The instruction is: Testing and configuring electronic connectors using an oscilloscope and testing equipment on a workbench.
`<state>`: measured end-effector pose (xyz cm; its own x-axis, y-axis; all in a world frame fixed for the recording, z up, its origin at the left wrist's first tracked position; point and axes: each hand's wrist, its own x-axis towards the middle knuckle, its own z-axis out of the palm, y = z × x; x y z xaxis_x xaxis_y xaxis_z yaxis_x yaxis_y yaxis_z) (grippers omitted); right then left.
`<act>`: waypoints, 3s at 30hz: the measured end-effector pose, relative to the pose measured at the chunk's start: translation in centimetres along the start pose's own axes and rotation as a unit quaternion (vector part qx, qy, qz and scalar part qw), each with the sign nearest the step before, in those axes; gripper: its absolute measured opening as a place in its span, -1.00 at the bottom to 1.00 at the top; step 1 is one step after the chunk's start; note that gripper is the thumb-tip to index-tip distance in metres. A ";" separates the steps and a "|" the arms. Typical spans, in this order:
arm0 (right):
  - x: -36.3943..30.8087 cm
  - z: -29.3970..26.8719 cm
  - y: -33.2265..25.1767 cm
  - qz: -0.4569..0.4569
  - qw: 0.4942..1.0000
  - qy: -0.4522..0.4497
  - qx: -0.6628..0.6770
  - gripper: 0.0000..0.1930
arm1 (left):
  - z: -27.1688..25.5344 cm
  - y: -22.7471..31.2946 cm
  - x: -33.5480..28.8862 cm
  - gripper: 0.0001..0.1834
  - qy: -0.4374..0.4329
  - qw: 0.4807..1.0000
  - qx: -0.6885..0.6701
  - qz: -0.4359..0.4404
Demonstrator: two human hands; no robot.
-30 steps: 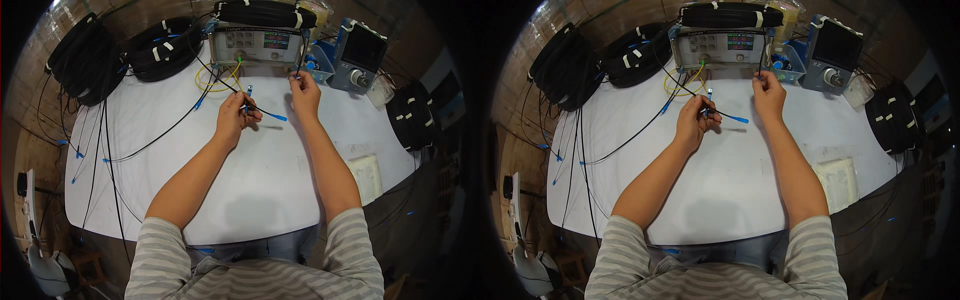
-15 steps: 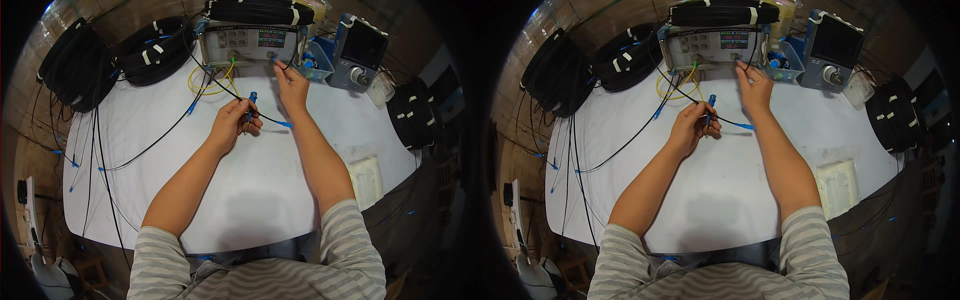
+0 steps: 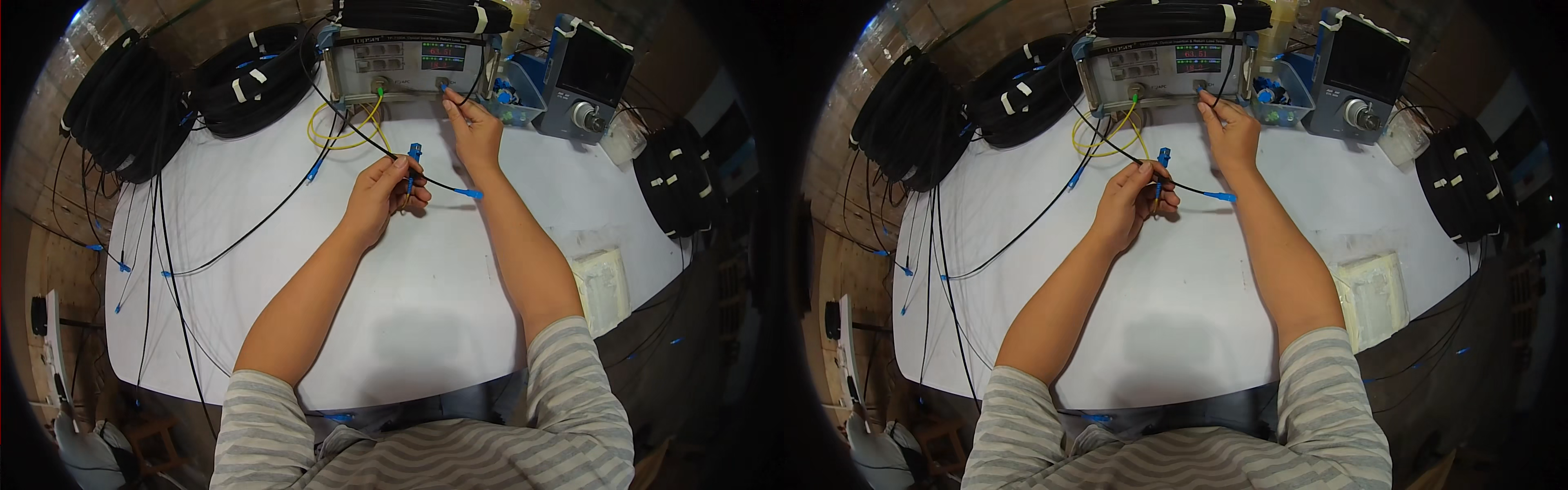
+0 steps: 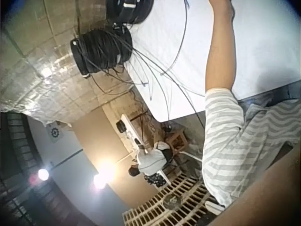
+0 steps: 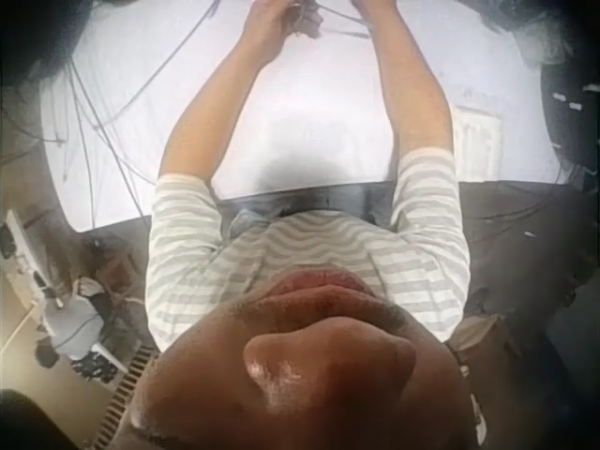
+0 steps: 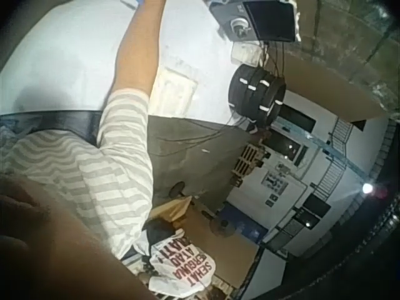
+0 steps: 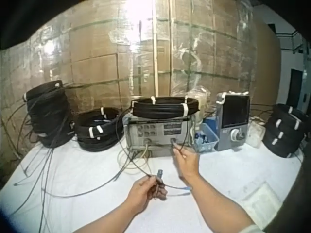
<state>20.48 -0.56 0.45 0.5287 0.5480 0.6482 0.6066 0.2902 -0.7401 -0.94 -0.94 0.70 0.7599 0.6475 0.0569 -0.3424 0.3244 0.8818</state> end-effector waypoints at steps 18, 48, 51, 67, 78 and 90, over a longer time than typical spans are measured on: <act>0.8 0.3 -0.7 -0.155 0.980 0.030 -0.124 -0.76 | -0.2 0.0 0.0 -0.65 0.009 0.998 -0.052 0.027; -7.1 -3.0 -5.0 0.221 0.918 -0.221 0.243 -0.74 | -0.8 0.9 0.2 -0.59 0.144 0.978 -0.143 0.057; -6.8 -3.3 -5.7 0.238 0.929 -0.172 0.226 -0.70 | -1.3 1.5 -0.1 -0.57 0.196 0.970 -0.115 0.082; -7.1 -3.4 -4.9 0.194 0.941 -0.199 0.193 -0.61 | -1.3 0.2 0.2 -0.64 0.061 0.996 0.030 0.054; -6.9 -3.5 -5.5 0.189 0.963 -0.161 0.102 -0.75 | -1.8 0.4 0.3 -0.70 0.116 0.991 -0.011 0.060; -6.9 -3.8 -5.7 0.213 0.955 -0.176 0.110 -0.75 | -1.6 0.3 0.1 -0.73 0.079 0.996 0.006 0.046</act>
<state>15.64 -8.99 0.83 0.4445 0.8711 0.2088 0.2210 0.1192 -0.9680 -1.88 0.33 0.21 0.6288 0.7750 0.0632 -0.3989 0.2518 0.8818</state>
